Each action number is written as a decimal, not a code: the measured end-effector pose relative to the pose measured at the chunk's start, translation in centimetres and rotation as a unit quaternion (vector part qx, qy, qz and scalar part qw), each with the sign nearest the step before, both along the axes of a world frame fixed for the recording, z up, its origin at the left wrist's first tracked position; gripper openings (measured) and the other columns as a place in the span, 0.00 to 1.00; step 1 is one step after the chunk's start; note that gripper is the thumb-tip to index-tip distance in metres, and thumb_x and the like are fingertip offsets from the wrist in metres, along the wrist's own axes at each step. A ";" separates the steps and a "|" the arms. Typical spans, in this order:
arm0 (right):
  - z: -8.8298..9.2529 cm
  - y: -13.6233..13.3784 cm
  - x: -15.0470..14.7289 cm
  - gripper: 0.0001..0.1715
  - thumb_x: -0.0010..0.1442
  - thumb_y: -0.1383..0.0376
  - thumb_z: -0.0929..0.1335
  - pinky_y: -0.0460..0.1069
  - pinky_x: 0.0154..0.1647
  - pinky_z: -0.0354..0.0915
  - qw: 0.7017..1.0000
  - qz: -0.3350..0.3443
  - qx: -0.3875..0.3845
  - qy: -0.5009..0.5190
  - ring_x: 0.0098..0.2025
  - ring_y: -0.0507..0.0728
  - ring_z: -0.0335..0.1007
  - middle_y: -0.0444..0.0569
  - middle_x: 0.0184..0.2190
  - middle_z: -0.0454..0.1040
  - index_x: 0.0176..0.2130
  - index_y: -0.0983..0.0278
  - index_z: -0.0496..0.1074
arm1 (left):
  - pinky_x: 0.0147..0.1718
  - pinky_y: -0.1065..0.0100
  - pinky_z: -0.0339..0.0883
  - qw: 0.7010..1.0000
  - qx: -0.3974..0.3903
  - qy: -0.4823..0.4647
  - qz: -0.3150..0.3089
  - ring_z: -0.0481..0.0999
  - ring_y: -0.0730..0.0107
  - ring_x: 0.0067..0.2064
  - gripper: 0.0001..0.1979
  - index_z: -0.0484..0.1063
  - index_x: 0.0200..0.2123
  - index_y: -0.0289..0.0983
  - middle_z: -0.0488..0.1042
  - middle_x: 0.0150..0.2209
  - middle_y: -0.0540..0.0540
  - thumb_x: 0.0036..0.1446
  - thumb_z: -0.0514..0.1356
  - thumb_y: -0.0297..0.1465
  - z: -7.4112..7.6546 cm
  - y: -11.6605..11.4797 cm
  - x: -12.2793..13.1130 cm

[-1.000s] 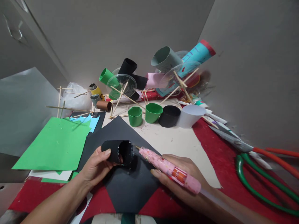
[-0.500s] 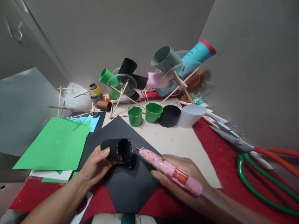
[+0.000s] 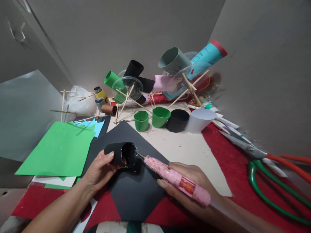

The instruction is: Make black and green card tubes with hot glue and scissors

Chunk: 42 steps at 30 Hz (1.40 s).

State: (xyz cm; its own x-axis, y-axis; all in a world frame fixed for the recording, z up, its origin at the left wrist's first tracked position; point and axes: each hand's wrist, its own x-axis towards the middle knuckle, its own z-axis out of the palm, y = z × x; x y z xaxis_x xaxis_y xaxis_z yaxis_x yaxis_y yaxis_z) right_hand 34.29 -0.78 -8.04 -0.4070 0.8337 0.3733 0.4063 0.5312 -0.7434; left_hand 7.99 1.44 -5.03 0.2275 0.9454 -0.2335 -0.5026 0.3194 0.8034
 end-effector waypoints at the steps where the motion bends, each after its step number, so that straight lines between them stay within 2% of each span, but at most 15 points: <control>1: 0.0 0.0 0.0 0.22 0.65 0.58 0.66 0.48 0.22 0.50 1.000 0.001 -0.001 -0.001 0.20 0.49 0.54 0.38 0.19 0.57 0.24 0.60 0.55 | 0.35 0.70 0.70 1.000 0.000 -0.002 0.000 0.78 0.72 0.30 0.09 0.79 0.30 0.37 0.81 0.28 0.50 0.47 0.73 0.33 0.0 0.0 0.0; 13: -0.1 -0.1 -0.1 0.21 0.66 0.59 0.65 0.48 0.22 0.50 1.000 0.023 0.006 -0.004 0.20 0.49 0.55 0.40 0.20 0.59 0.24 0.61 0.58 | 0.38 0.70 0.71 1.000 -0.003 -0.012 -0.002 0.80 0.72 0.32 0.07 0.80 0.30 0.37 0.82 0.30 0.50 0.48 0.72 0.33 -0.1 0.1 -0.1; 19: -0.3 0.0 -0.1 0.20 0.66 0.60 0.66 0.47 0.22 0.50 0.999 0.026 0.038 -0.001 0.20 0.48 0.55 0.39 0.20 0.59 0.24 0.61 0.59 | 0.36 0.71 0.73 1.000 -0.003 -0.007 0.001 0.80 0.72 0.31 0.08 0.80 0.29 0.36 0.82 0.29 0.50 0.47 0.73 0.33 0.1 0.1 -0.1; 22: -0.4 -0.1 -0.2 0.20 0.66 0.59 0.66 0.48 0.22 0.49 0.998 0.017 0.057 -0.015 0.20 0.48 0.54 0.39 0.20 0.59 0.24 0.61 0.59 | 0.37 0.71 0.73 1.000 -0.002 -0.002 0.003 0.80 0.72 0.31 0.09 0.80 0.29 0.36 0.82 0.28 0.50 0.47 0.73 0.34 0.1 0.2 -0.1; 35: -0.3 -0.4 -0.4 0.22 0.65 0.56 0.65 0.49 0.22 0.48 0.998 0.001 0.043 -0.044 0.19 0.49 0.54 0.38 0.19 0.56 0.24 0.61 0.58 | 0.39 0.71 0.76 1.000 -0.007 -0.015 0.002 0.82 0.71 0.33 0.07 0.81 0.30 0.38 0.84 0.31 0.50 0.47 0.73 0.33 -0.1 0.2 -0.2; 42: -0.6 -0.4 -0.4 0.21 0.65 0.58 0.66 0.48 0.21 0.48 0.996 0.002 0.079 -0.045 0.18 0.48 0.53 0.37 0.19 0.56 0.23 0.60 0.56 | 0.39 0.70 0.76 1.000 -0.012 -0.007 0.011 0.82 0.71 0.33 0.08 0.81 0.30 0.37 0.84 0.31 0.49 0.46 0.73 0.33 -0.1 0.2 -0.2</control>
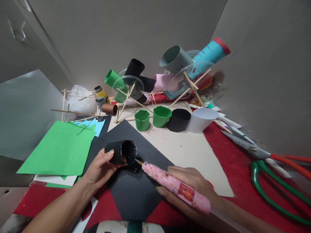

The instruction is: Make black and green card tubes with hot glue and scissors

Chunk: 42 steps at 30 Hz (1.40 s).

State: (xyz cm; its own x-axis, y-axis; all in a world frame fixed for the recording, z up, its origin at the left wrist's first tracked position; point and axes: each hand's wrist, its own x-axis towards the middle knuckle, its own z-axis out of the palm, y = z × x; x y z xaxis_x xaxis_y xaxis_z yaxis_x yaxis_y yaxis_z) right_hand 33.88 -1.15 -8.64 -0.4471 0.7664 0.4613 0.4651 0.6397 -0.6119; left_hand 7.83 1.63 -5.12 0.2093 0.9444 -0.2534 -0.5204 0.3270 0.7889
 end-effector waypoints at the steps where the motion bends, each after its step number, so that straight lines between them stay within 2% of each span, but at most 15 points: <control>1: 0.0 0.0 0.0 0.21 0.64 0.58 0.66 0.48 0.21 0.49 1.000 0.000 0.002 0.000 0.18 0.48 0.53 0.37 0.19 0.56 0.23 0.60 0.56 | 0.39 0.70 0.76 1.000 0.000 0.000 0.001 0.82 0.71 0.32 0.08 0.81 0.30 0.37 0.84 0.31 0.49 0.46 0.74 0.33 0.0 0.0 0.0; 9: -0.4 0.0 -0.4 0.22 0.63 0.57 0.66 0.48 0.20 0.47 1.000 0.001 0.014 0.017 0.17 0.48 0.51 0.37 0.18 0.55 0.23 0.60 0.56 | 0.35 0.67 0.78 1.000 -0.002 0.012 0.011 0.81 0.69 0.31 0.09 0.81 0.29 0.36 0.83 0.29 0.47 0.45 0.74 0.34 0.0 0.1 0.0; 16: 0.4 0.1 0.0 0.21 0.64 0.59 0.67 0.48 0.21 0.49 0.999 0.001 -0.029 0.014 0.19 0.48 0.54 0.38 0.19 0.58 0.23 0.61 0.59 | 0.36 0.66 0.79 1.000 -0.001 0.002 0.013 0.81 0.68 0.31 0.08 0.80 0.29 0.36 0.83 0.29 0.47 0.46 0.73 0.33 -0.2 0.1 -0.1; 20: 0.8 0.1 0.1 0.22 0.65 0.59 0.67 0.47 0.21 0.50 0.996 0.012 -0.074 0.056 0.19 0.48 0.54 0.38 0.19 0.57 0.23 0.60 0.57 | 0.38 0.63 0.80 1.000 0.000 -0.009 0.018 0.82 0.65 0.35 0.09 0.80 0.31 0.37 0.84 0.33 0.47 0.44 0.74 0.31 0.1 0.0 0.0; 24: 1.1 0.3 0.2 0.19 0.65 0.62 0.67 0.47 0.22 0.53 0.994 0.006 -0.066 0.086 0.21 0.49 0.57 0.39 0.21 0.59 0.25 0.60 0.57 | 0.38 0.67 0.80 1.000 -0.019 0.008 0.018 0.82 0.66 0.37 0.15 0.80 0.35 0.36 0.83 0.35 0.47 0.41 0.75 0.26 0.5 0.0 0.2; 28: 1.3 0.4 0.1 0.13 0.65 0.65 0.67 0.47 0.26 0.58 0.990 0.026 -0.057 0.127 0.26 0.51 0.63 0.43 0.26 0.65 0.29 0.61 0.62 | 0.37 0.67 0.80 0.999 -0.035 0.017 0.028 0.82 0.67 0.37 0.13 0.80 0.34 0.36 0.83 0.35 0.47 0.42 0.75 0.26 0.6 0.0 0.3; 36: 1.1 0.4 0.1 0.19 0.65 0.61 0.66 0.49 0.24 0.53 0.992 0.034 -0.080 0.092 0.24 0.51 0.58 0.41 0.23 0.60 0.25 0.61 0.59 | 0.30 0.72 0.81 0.998 -0.043 0.020 0.034 0.82 0.68 0.34 0.11 0.76 0.28 0.35 0.82 0.34 0.48 0.44 0.75 0.28 0.4 0.0 0.4; 42: 1.4 0.4 0.1 0.19 0.66 0.61 0.66 0.48 0.24 0.53 0.991 0.044 -0.100 0.082 0.24 0.50 0.59 0.41 0.23 0.60 0.26 0.61 0.59 | 0.27 0.74 0.80 0.997 -0.062 0.027 0.046 0.81 0.70 0.33 0.12 0.77 0.31 0.35 0.82 0.34 0.47 0.44 0.75 0.28 0.1 0.1 0.6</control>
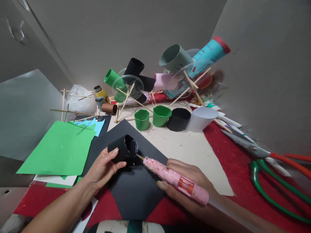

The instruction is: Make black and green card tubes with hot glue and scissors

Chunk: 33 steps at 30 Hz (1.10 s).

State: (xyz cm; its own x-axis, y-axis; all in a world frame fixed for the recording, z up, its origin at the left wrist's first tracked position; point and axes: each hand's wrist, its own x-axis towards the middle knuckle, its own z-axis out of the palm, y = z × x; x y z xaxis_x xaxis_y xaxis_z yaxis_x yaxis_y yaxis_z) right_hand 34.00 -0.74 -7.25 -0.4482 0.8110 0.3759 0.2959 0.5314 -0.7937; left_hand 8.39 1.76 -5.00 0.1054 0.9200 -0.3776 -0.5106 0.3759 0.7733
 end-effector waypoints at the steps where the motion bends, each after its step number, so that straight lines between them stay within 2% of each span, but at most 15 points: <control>1: 0.0 0.0 0.0 0.19 0.66 0.61 0.66 0.48 0.24 0.53 1.000 0.001 -0.005 -0.004 0.24 0.50 0.59 0.41 0.23 0.60 0.25 0.61 0.59 | 0.27 0.74 0.80 1.000 -0.002 0.001 0.001 0.81 0.71 0.33 0.12 0.77 0.31 0.34 0.81 0.34 0.47 0.44 0.75 0.28 0.0 0.0 0.0; 6: -0.1 -0.1 0.0 0.20 0.66 0.60 0.66 0.48 0.23 0.53 1.000 -0.001 0.002 -0.013 0.23 0.50 0.58 0.41 0.22 0.60 0.24 0.61 0.59 | 0.27 0.73 0.79 1.000 -0.004 0.003 0.011 0.80 0.71 0.32 0.13 0.77 0.31 0.34 0.80 0.33 0.47 0.43 0.75 0.27 -0.1 0.0 0.1; 15: 0.1 -0.1 -0.1 0.19 0.65 0.61 0.67 0.47 0.23 0.53 1.000 0.001 0.022 -0.012 0.22 0.50 0.58 0.40 0.22 0.59 0.24 0.61 0.60 | 0.27 0.74 0.79 1.000 -0.009 0.003 0.007 0.80 0.71 0.32 0.10 0.75 0.31 0.34 0.80 0.33 0.47 0.47 0.73 0.26 -0.3 0.1 0.2; 20: 0.2 -0.1 -0.1 0.20 0.64 0.61 0.67 0.47 0.22 0.51 1.000 0.001 0.026 -0.017 0.22 0.49 0.57 0.39 0.21 0.58 0.24 0.61 0.59 | 0.27 0.72 0.80 1.000 -0.012 0.004 0.005 0.80 0.71 0.31 0.11 0.76 0.31 0.34 0.80 0.31 0.49 0.45 0.73 0.26 -0.2 0.0 0.5; 26: -0.2 0.0 -0.1 0.20 0.64 0.60 0.67 0.47 0.22 0.52 0.999 -0.001 0.035 -0.038 0.22 0.50 0.58 0.40 0.21 0.60 0.23 0.61 0.60 | 0.27 0.73 0.80 1.000 -0.004 0.022 -0.012 0.80 0.71 0.31 0.09 0.76 0.32 0.34 0.81 0.32 0.48 0.48 0.72 0.26 -0.3 -0.1 0.6; 33: -0.4 0.1 -0.2 0.21 0.64 0.59 0.66 0.47 0.19 0.51 0.997 -0.021 0.062 -0.027 0.20 0.49 0.57 0.40 0.20 0.60 0.22 0.61 0.59 | 0.28 0.72 0.80 0.999 -0.008 0.023 -0.043 0.81 0.70 0.31 0.12 0.79 0.34 0.32 0.81 0.33 0.45 0.46 0.73 0.29 -0.3 -0.1 0.7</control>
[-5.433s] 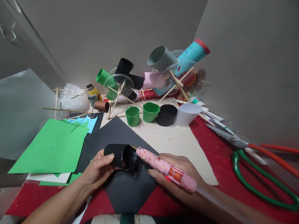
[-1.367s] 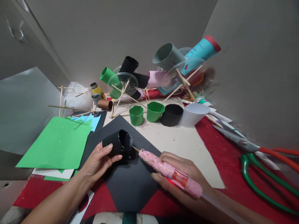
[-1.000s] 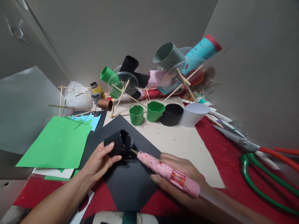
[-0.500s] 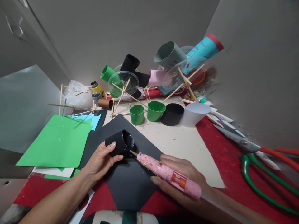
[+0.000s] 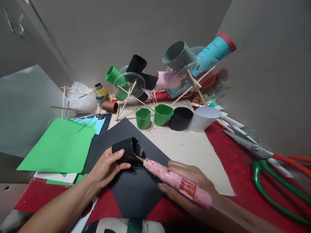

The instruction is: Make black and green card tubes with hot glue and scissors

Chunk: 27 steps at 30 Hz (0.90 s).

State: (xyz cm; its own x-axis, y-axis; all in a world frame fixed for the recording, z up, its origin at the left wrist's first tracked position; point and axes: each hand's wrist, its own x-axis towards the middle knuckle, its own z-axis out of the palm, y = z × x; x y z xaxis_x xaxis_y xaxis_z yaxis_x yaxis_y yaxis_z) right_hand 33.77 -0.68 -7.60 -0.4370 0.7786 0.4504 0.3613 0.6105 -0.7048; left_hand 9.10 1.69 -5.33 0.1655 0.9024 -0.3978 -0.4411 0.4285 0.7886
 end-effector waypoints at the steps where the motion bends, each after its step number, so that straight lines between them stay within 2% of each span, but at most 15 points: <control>1: 0.0 0.0 0.0 0.20 0.65 0.59 0.66 0.47 0.19 0.51 1.000 0.002 -0.002 0.001 0.20 0.49 0.57 0.40 0.20 0.60 0.23 0.61 0.60 | 0.28 0.72 0.80 1.000 -0.002 0.000 -0.004 0.81 0.69 0.31 0.12 0.79 0.34 0.32 0.82 0.33 0.45 0.46 0.74 0.29 0.0 0.0 0.0; 11: -0.2 0.0 0.0 0.21 0.66 0.58 0.65 0.47 0.20 0.52 1.000 -0.011 -0.006 -0.012 0.21 0.50 0.57 0.41 0.20 0.61 0.23 0.61 0.62 | 0.27 0.73 0.80 0.999 -0.012 0.006 -0.030 0.81 0.69 0.31 0.12 0.80 0.34 0.33 0.83 0.33 0.43 0.45 0.74 0.30 -0.2 -0.1 0.1; 17: 0.5 -0.1 0.2 0.20 0.65 0.61 0.66 0.48 0.23 0.53 1.000 -0.003 -0.027 -0.013 0.21 0.50 0.56 0.40 0.21 0.59 0.23 0.60 0.58 | 0.27 0.73 0.80 0.998 -0.006 0.009 -0.055 0.81 0.70 0.31 0.11 0.80 0.35 0.32 0.83 0.34 0.42 0.47 0.73 0.30 -0.5 -0.3 0.1; 27: 0.2 -0.1 0.2 0.20 0.67 0.60 0.65 0.47 0.22 0.54 0.999 -0.004 -0.022 -0.027 0.22 0.50 0.57 0.41 0.21 0.61 0.24 0.61 0.61 | 0.27 0.72 0.80 0.998 0.000 -0.002 -0.064 0.81 0.71 0.31 0.11 0.80 0.36 0.32 0.83 0.33 0.42 0.48 0.73 0.30 -0.7 -0.2 0.0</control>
State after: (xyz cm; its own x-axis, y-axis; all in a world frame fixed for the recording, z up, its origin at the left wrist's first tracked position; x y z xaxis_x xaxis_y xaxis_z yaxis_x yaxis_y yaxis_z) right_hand 33.99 -0.78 -7.43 -0.4541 0.8004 0.3913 0.4042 0.5765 -0.7101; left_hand 9.06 1.47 -6.04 0.2802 0.8739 -0.3972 -0.3854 0.4814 0.7872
